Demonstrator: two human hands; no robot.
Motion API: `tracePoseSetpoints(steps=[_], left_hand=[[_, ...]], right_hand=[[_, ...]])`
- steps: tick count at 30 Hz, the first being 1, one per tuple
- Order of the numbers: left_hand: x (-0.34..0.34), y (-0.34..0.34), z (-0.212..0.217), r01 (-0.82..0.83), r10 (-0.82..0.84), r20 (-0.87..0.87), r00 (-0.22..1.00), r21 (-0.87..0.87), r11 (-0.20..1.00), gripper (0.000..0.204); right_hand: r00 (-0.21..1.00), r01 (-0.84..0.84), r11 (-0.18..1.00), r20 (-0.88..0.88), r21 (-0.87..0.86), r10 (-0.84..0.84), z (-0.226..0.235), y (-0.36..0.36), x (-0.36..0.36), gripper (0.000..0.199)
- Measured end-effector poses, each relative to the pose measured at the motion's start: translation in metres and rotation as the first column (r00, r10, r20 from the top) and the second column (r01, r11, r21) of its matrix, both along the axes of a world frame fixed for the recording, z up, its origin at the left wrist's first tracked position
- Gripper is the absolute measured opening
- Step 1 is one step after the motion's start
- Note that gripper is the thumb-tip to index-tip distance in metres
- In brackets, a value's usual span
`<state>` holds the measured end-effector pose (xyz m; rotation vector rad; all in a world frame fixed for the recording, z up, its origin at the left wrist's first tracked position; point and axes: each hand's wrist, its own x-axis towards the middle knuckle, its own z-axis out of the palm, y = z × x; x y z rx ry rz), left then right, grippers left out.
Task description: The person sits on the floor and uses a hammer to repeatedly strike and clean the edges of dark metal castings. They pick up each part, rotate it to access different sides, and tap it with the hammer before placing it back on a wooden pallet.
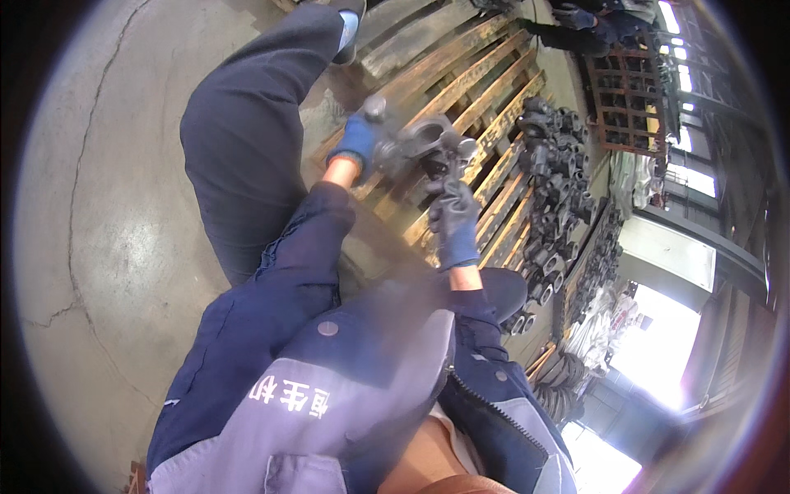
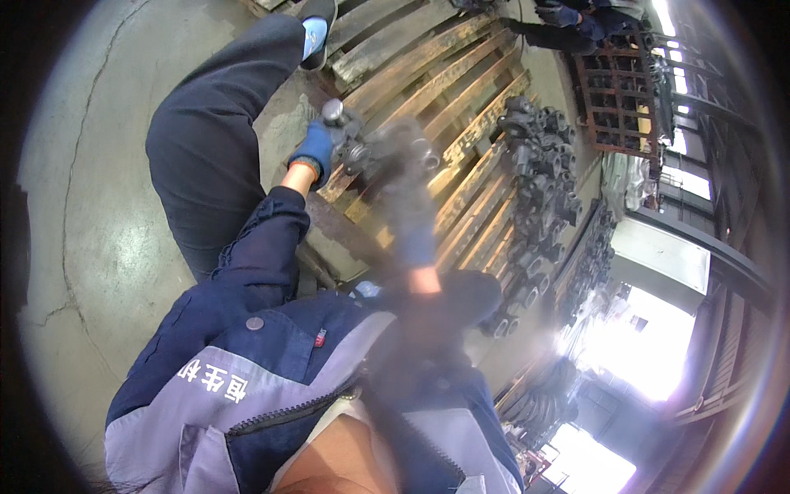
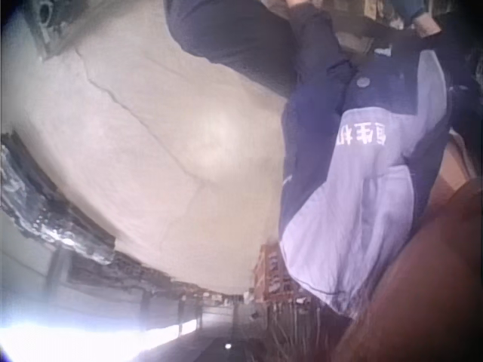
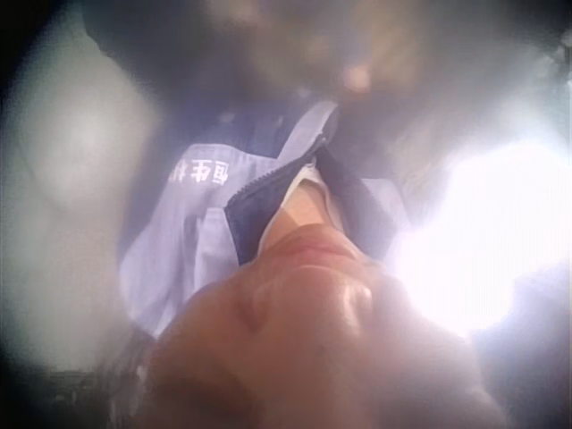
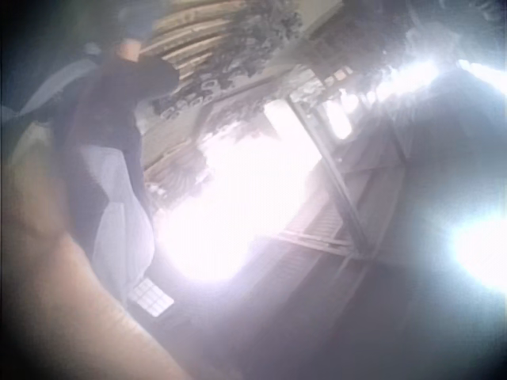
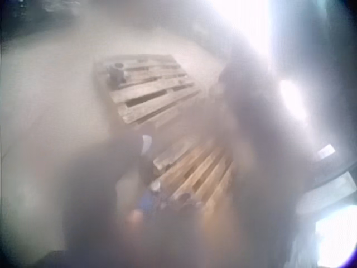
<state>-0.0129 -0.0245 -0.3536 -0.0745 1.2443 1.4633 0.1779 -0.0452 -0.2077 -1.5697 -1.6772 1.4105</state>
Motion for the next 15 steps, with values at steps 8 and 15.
tracePoseSetpoints(steps=[8,15], left_hand=[[-0.006,-0.003,0.042,0.254,-0.228,-0.227,0.947,0.093,0.963,0.029],[0.001,0.003,0.034,0.372,-0.350,-0.388,0.853,-0.019,0.928,0.039]], right_hand=[[0.957,-0.222,0.939,0.245,0.262,0.157,0.015,-0.003,-0.003,0.045],[0.999,0.026,0.999,-0.042,-0.026,-0.027,0.014,-0.017,-0.010,0.046]])
